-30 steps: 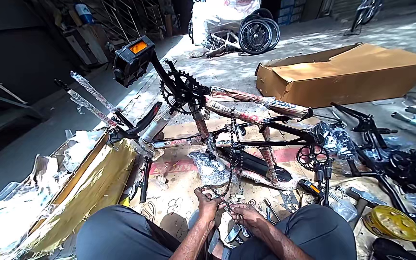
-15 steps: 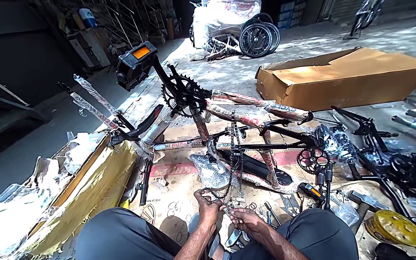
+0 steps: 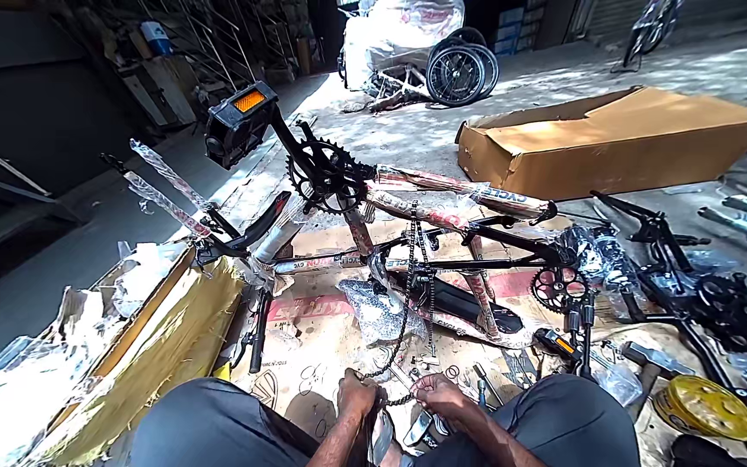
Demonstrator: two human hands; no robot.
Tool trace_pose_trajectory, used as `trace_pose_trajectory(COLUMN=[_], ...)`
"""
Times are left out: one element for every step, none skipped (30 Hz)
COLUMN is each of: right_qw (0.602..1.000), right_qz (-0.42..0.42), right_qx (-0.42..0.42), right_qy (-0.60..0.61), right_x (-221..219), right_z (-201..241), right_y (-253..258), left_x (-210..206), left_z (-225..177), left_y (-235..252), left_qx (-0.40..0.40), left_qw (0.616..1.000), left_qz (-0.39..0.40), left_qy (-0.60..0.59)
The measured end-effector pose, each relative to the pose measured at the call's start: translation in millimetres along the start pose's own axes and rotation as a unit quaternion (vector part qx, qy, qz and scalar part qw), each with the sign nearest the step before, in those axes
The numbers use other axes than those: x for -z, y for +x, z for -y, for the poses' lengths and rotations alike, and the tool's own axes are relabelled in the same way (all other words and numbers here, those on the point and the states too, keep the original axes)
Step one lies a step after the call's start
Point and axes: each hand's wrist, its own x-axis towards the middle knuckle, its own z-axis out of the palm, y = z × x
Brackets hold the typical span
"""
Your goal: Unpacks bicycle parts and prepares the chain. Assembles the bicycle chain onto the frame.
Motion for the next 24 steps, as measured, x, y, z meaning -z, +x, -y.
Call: trace_pose_trajectory(right_qw=[0.999,0.999,0.998,0.998,0.998,0.998,0.999,0.999,0.999,1.000,1.000,1.000,1.000,1.000,0.999,0.998,0.997,0.997,0.997,0.999,0.999,0.997,0.992,0.989], right_qz=[0.003,0.006,0.005,0.003,0.001,-0.002,-0.007,-0.009,-0.011,-0.008,-0.004,-0.002,-0.002,-0.005,-0.008,-0.011,-0.013,-0.015,-0.016,-0.023,-0.038,-0.062,-0.086,-0.104], right_qx=[0.009,0.013,0.014,0.013,0.013,0.013,0.011,0.008,0.008,0.009,0.011,0.011,0.009,0.004,-0.002,-0.008,-0.014,-0.018,-0.019,-0.018,-0.016,-0.020,-0.029,-0.037], right_qy=[-0.033,-0.051,-0.058,-0.060,-0.059,-0.054,-0.048,-0.044,-0.037,-0.027,-0.015,-0.001,0.014,0.031,0.049,0.064,0.075,0.076,0.067,0.041,0.000,-0.050,-0.088,-0.101], right_x=[0.4,0.8,0.8,0.8,1.4,2.3,3.3,4.4,5.2,5.9,6.1,6.4,7.2,7.5,7.6,7.6,7.3,6.6,6.0,5.7,5.8,6.7,8.5,11.1], right_z=[-1.2,-0.7,0.0,0.5,0.9,0.7,0.6,0.7,0.3,0.3,0.6,0.6,0.9,0.8,1.7,2.8,3.2,2.7,1.0,-1.4,-4.0,-6.1,-7.1,-7.9], right_y=[2.0,3.0,3.2,2.7,1.8,1.5,0.9,0.3,0.5,0.7,0.2,0.1,0.4,1.3,1.5,1.9,2.7,3.9,5.7,8.4,11.9,16.0,20.1,24.4], left_x=[0.7,-0.7,-4.1,-8.5,-13.4,-19.2,-25.4,-32.2,-38.3,-43.3,-46.9,-48.4,-49.3,-50.4,-50.8,-50.4,-49.3,-47.3,-45.0,-43.8,-43.0,-41.5,-38.9,-37.0], left_z=[-5.6,-10.3,-12.6,-13.7,-15.9,-18.6,-20.1,-18.9,-16.4,-13.2,-9.4,-6.3,-3.9,-1.7,0.0,1.0,1.8,2.2,2.3,2.5,1.9,0.6,-1.1,-0.8], left_y=[-6.6,-12.2,-15.3,-16.7,-17.9,-19.2,-20.4,-20.1,-18.5,-16.3,-13.4,-10.7,-7.8,-4.8,-2.4,-0.1,1.4,2.6,4.4,5.9,7.1,7.3,6.2,4.1], left_qx=[-0.031,-0.077,-0.143,-0.219,-0.289,-0.342,-0.370,-0.382,-0.383,-0.376,-0.370,-0.364,-0.360,-0.354,-0.347,-0.338,-0.327,-0.316,-0.308,-0.304,-0.302,-0.297,-0.273,-0.245], left_qw=[0.998,0.992,0.982,0.968,0.953,0.939,0.926,0.914,0.901,0.892,0.887,0.883,0.883,0.885,0.886,0.884,0.881,0.877,0.874,0.879,0.891,0.904,0.911,0.916], left_qz=[-0.017,-0.044,-0.069,-0.073,-0.046,0.004,0.069,0.137,0.202,0.248,0.277,0.295,0.302,0.303,0.308,0.321,0.338,0.355,0.369,0.364,0.337,0.295,0.258,0.234], left_qy=[0.055,0.088,0.101,0.095,0.075,0.048,0.021,-0.003,-0.019,-0.023,-0.014,0.003,0.017,0.017,0.001,-0.026,-0.055,-0.072,-0.072,-0.047,0.010,0.091,0.168,0.217])
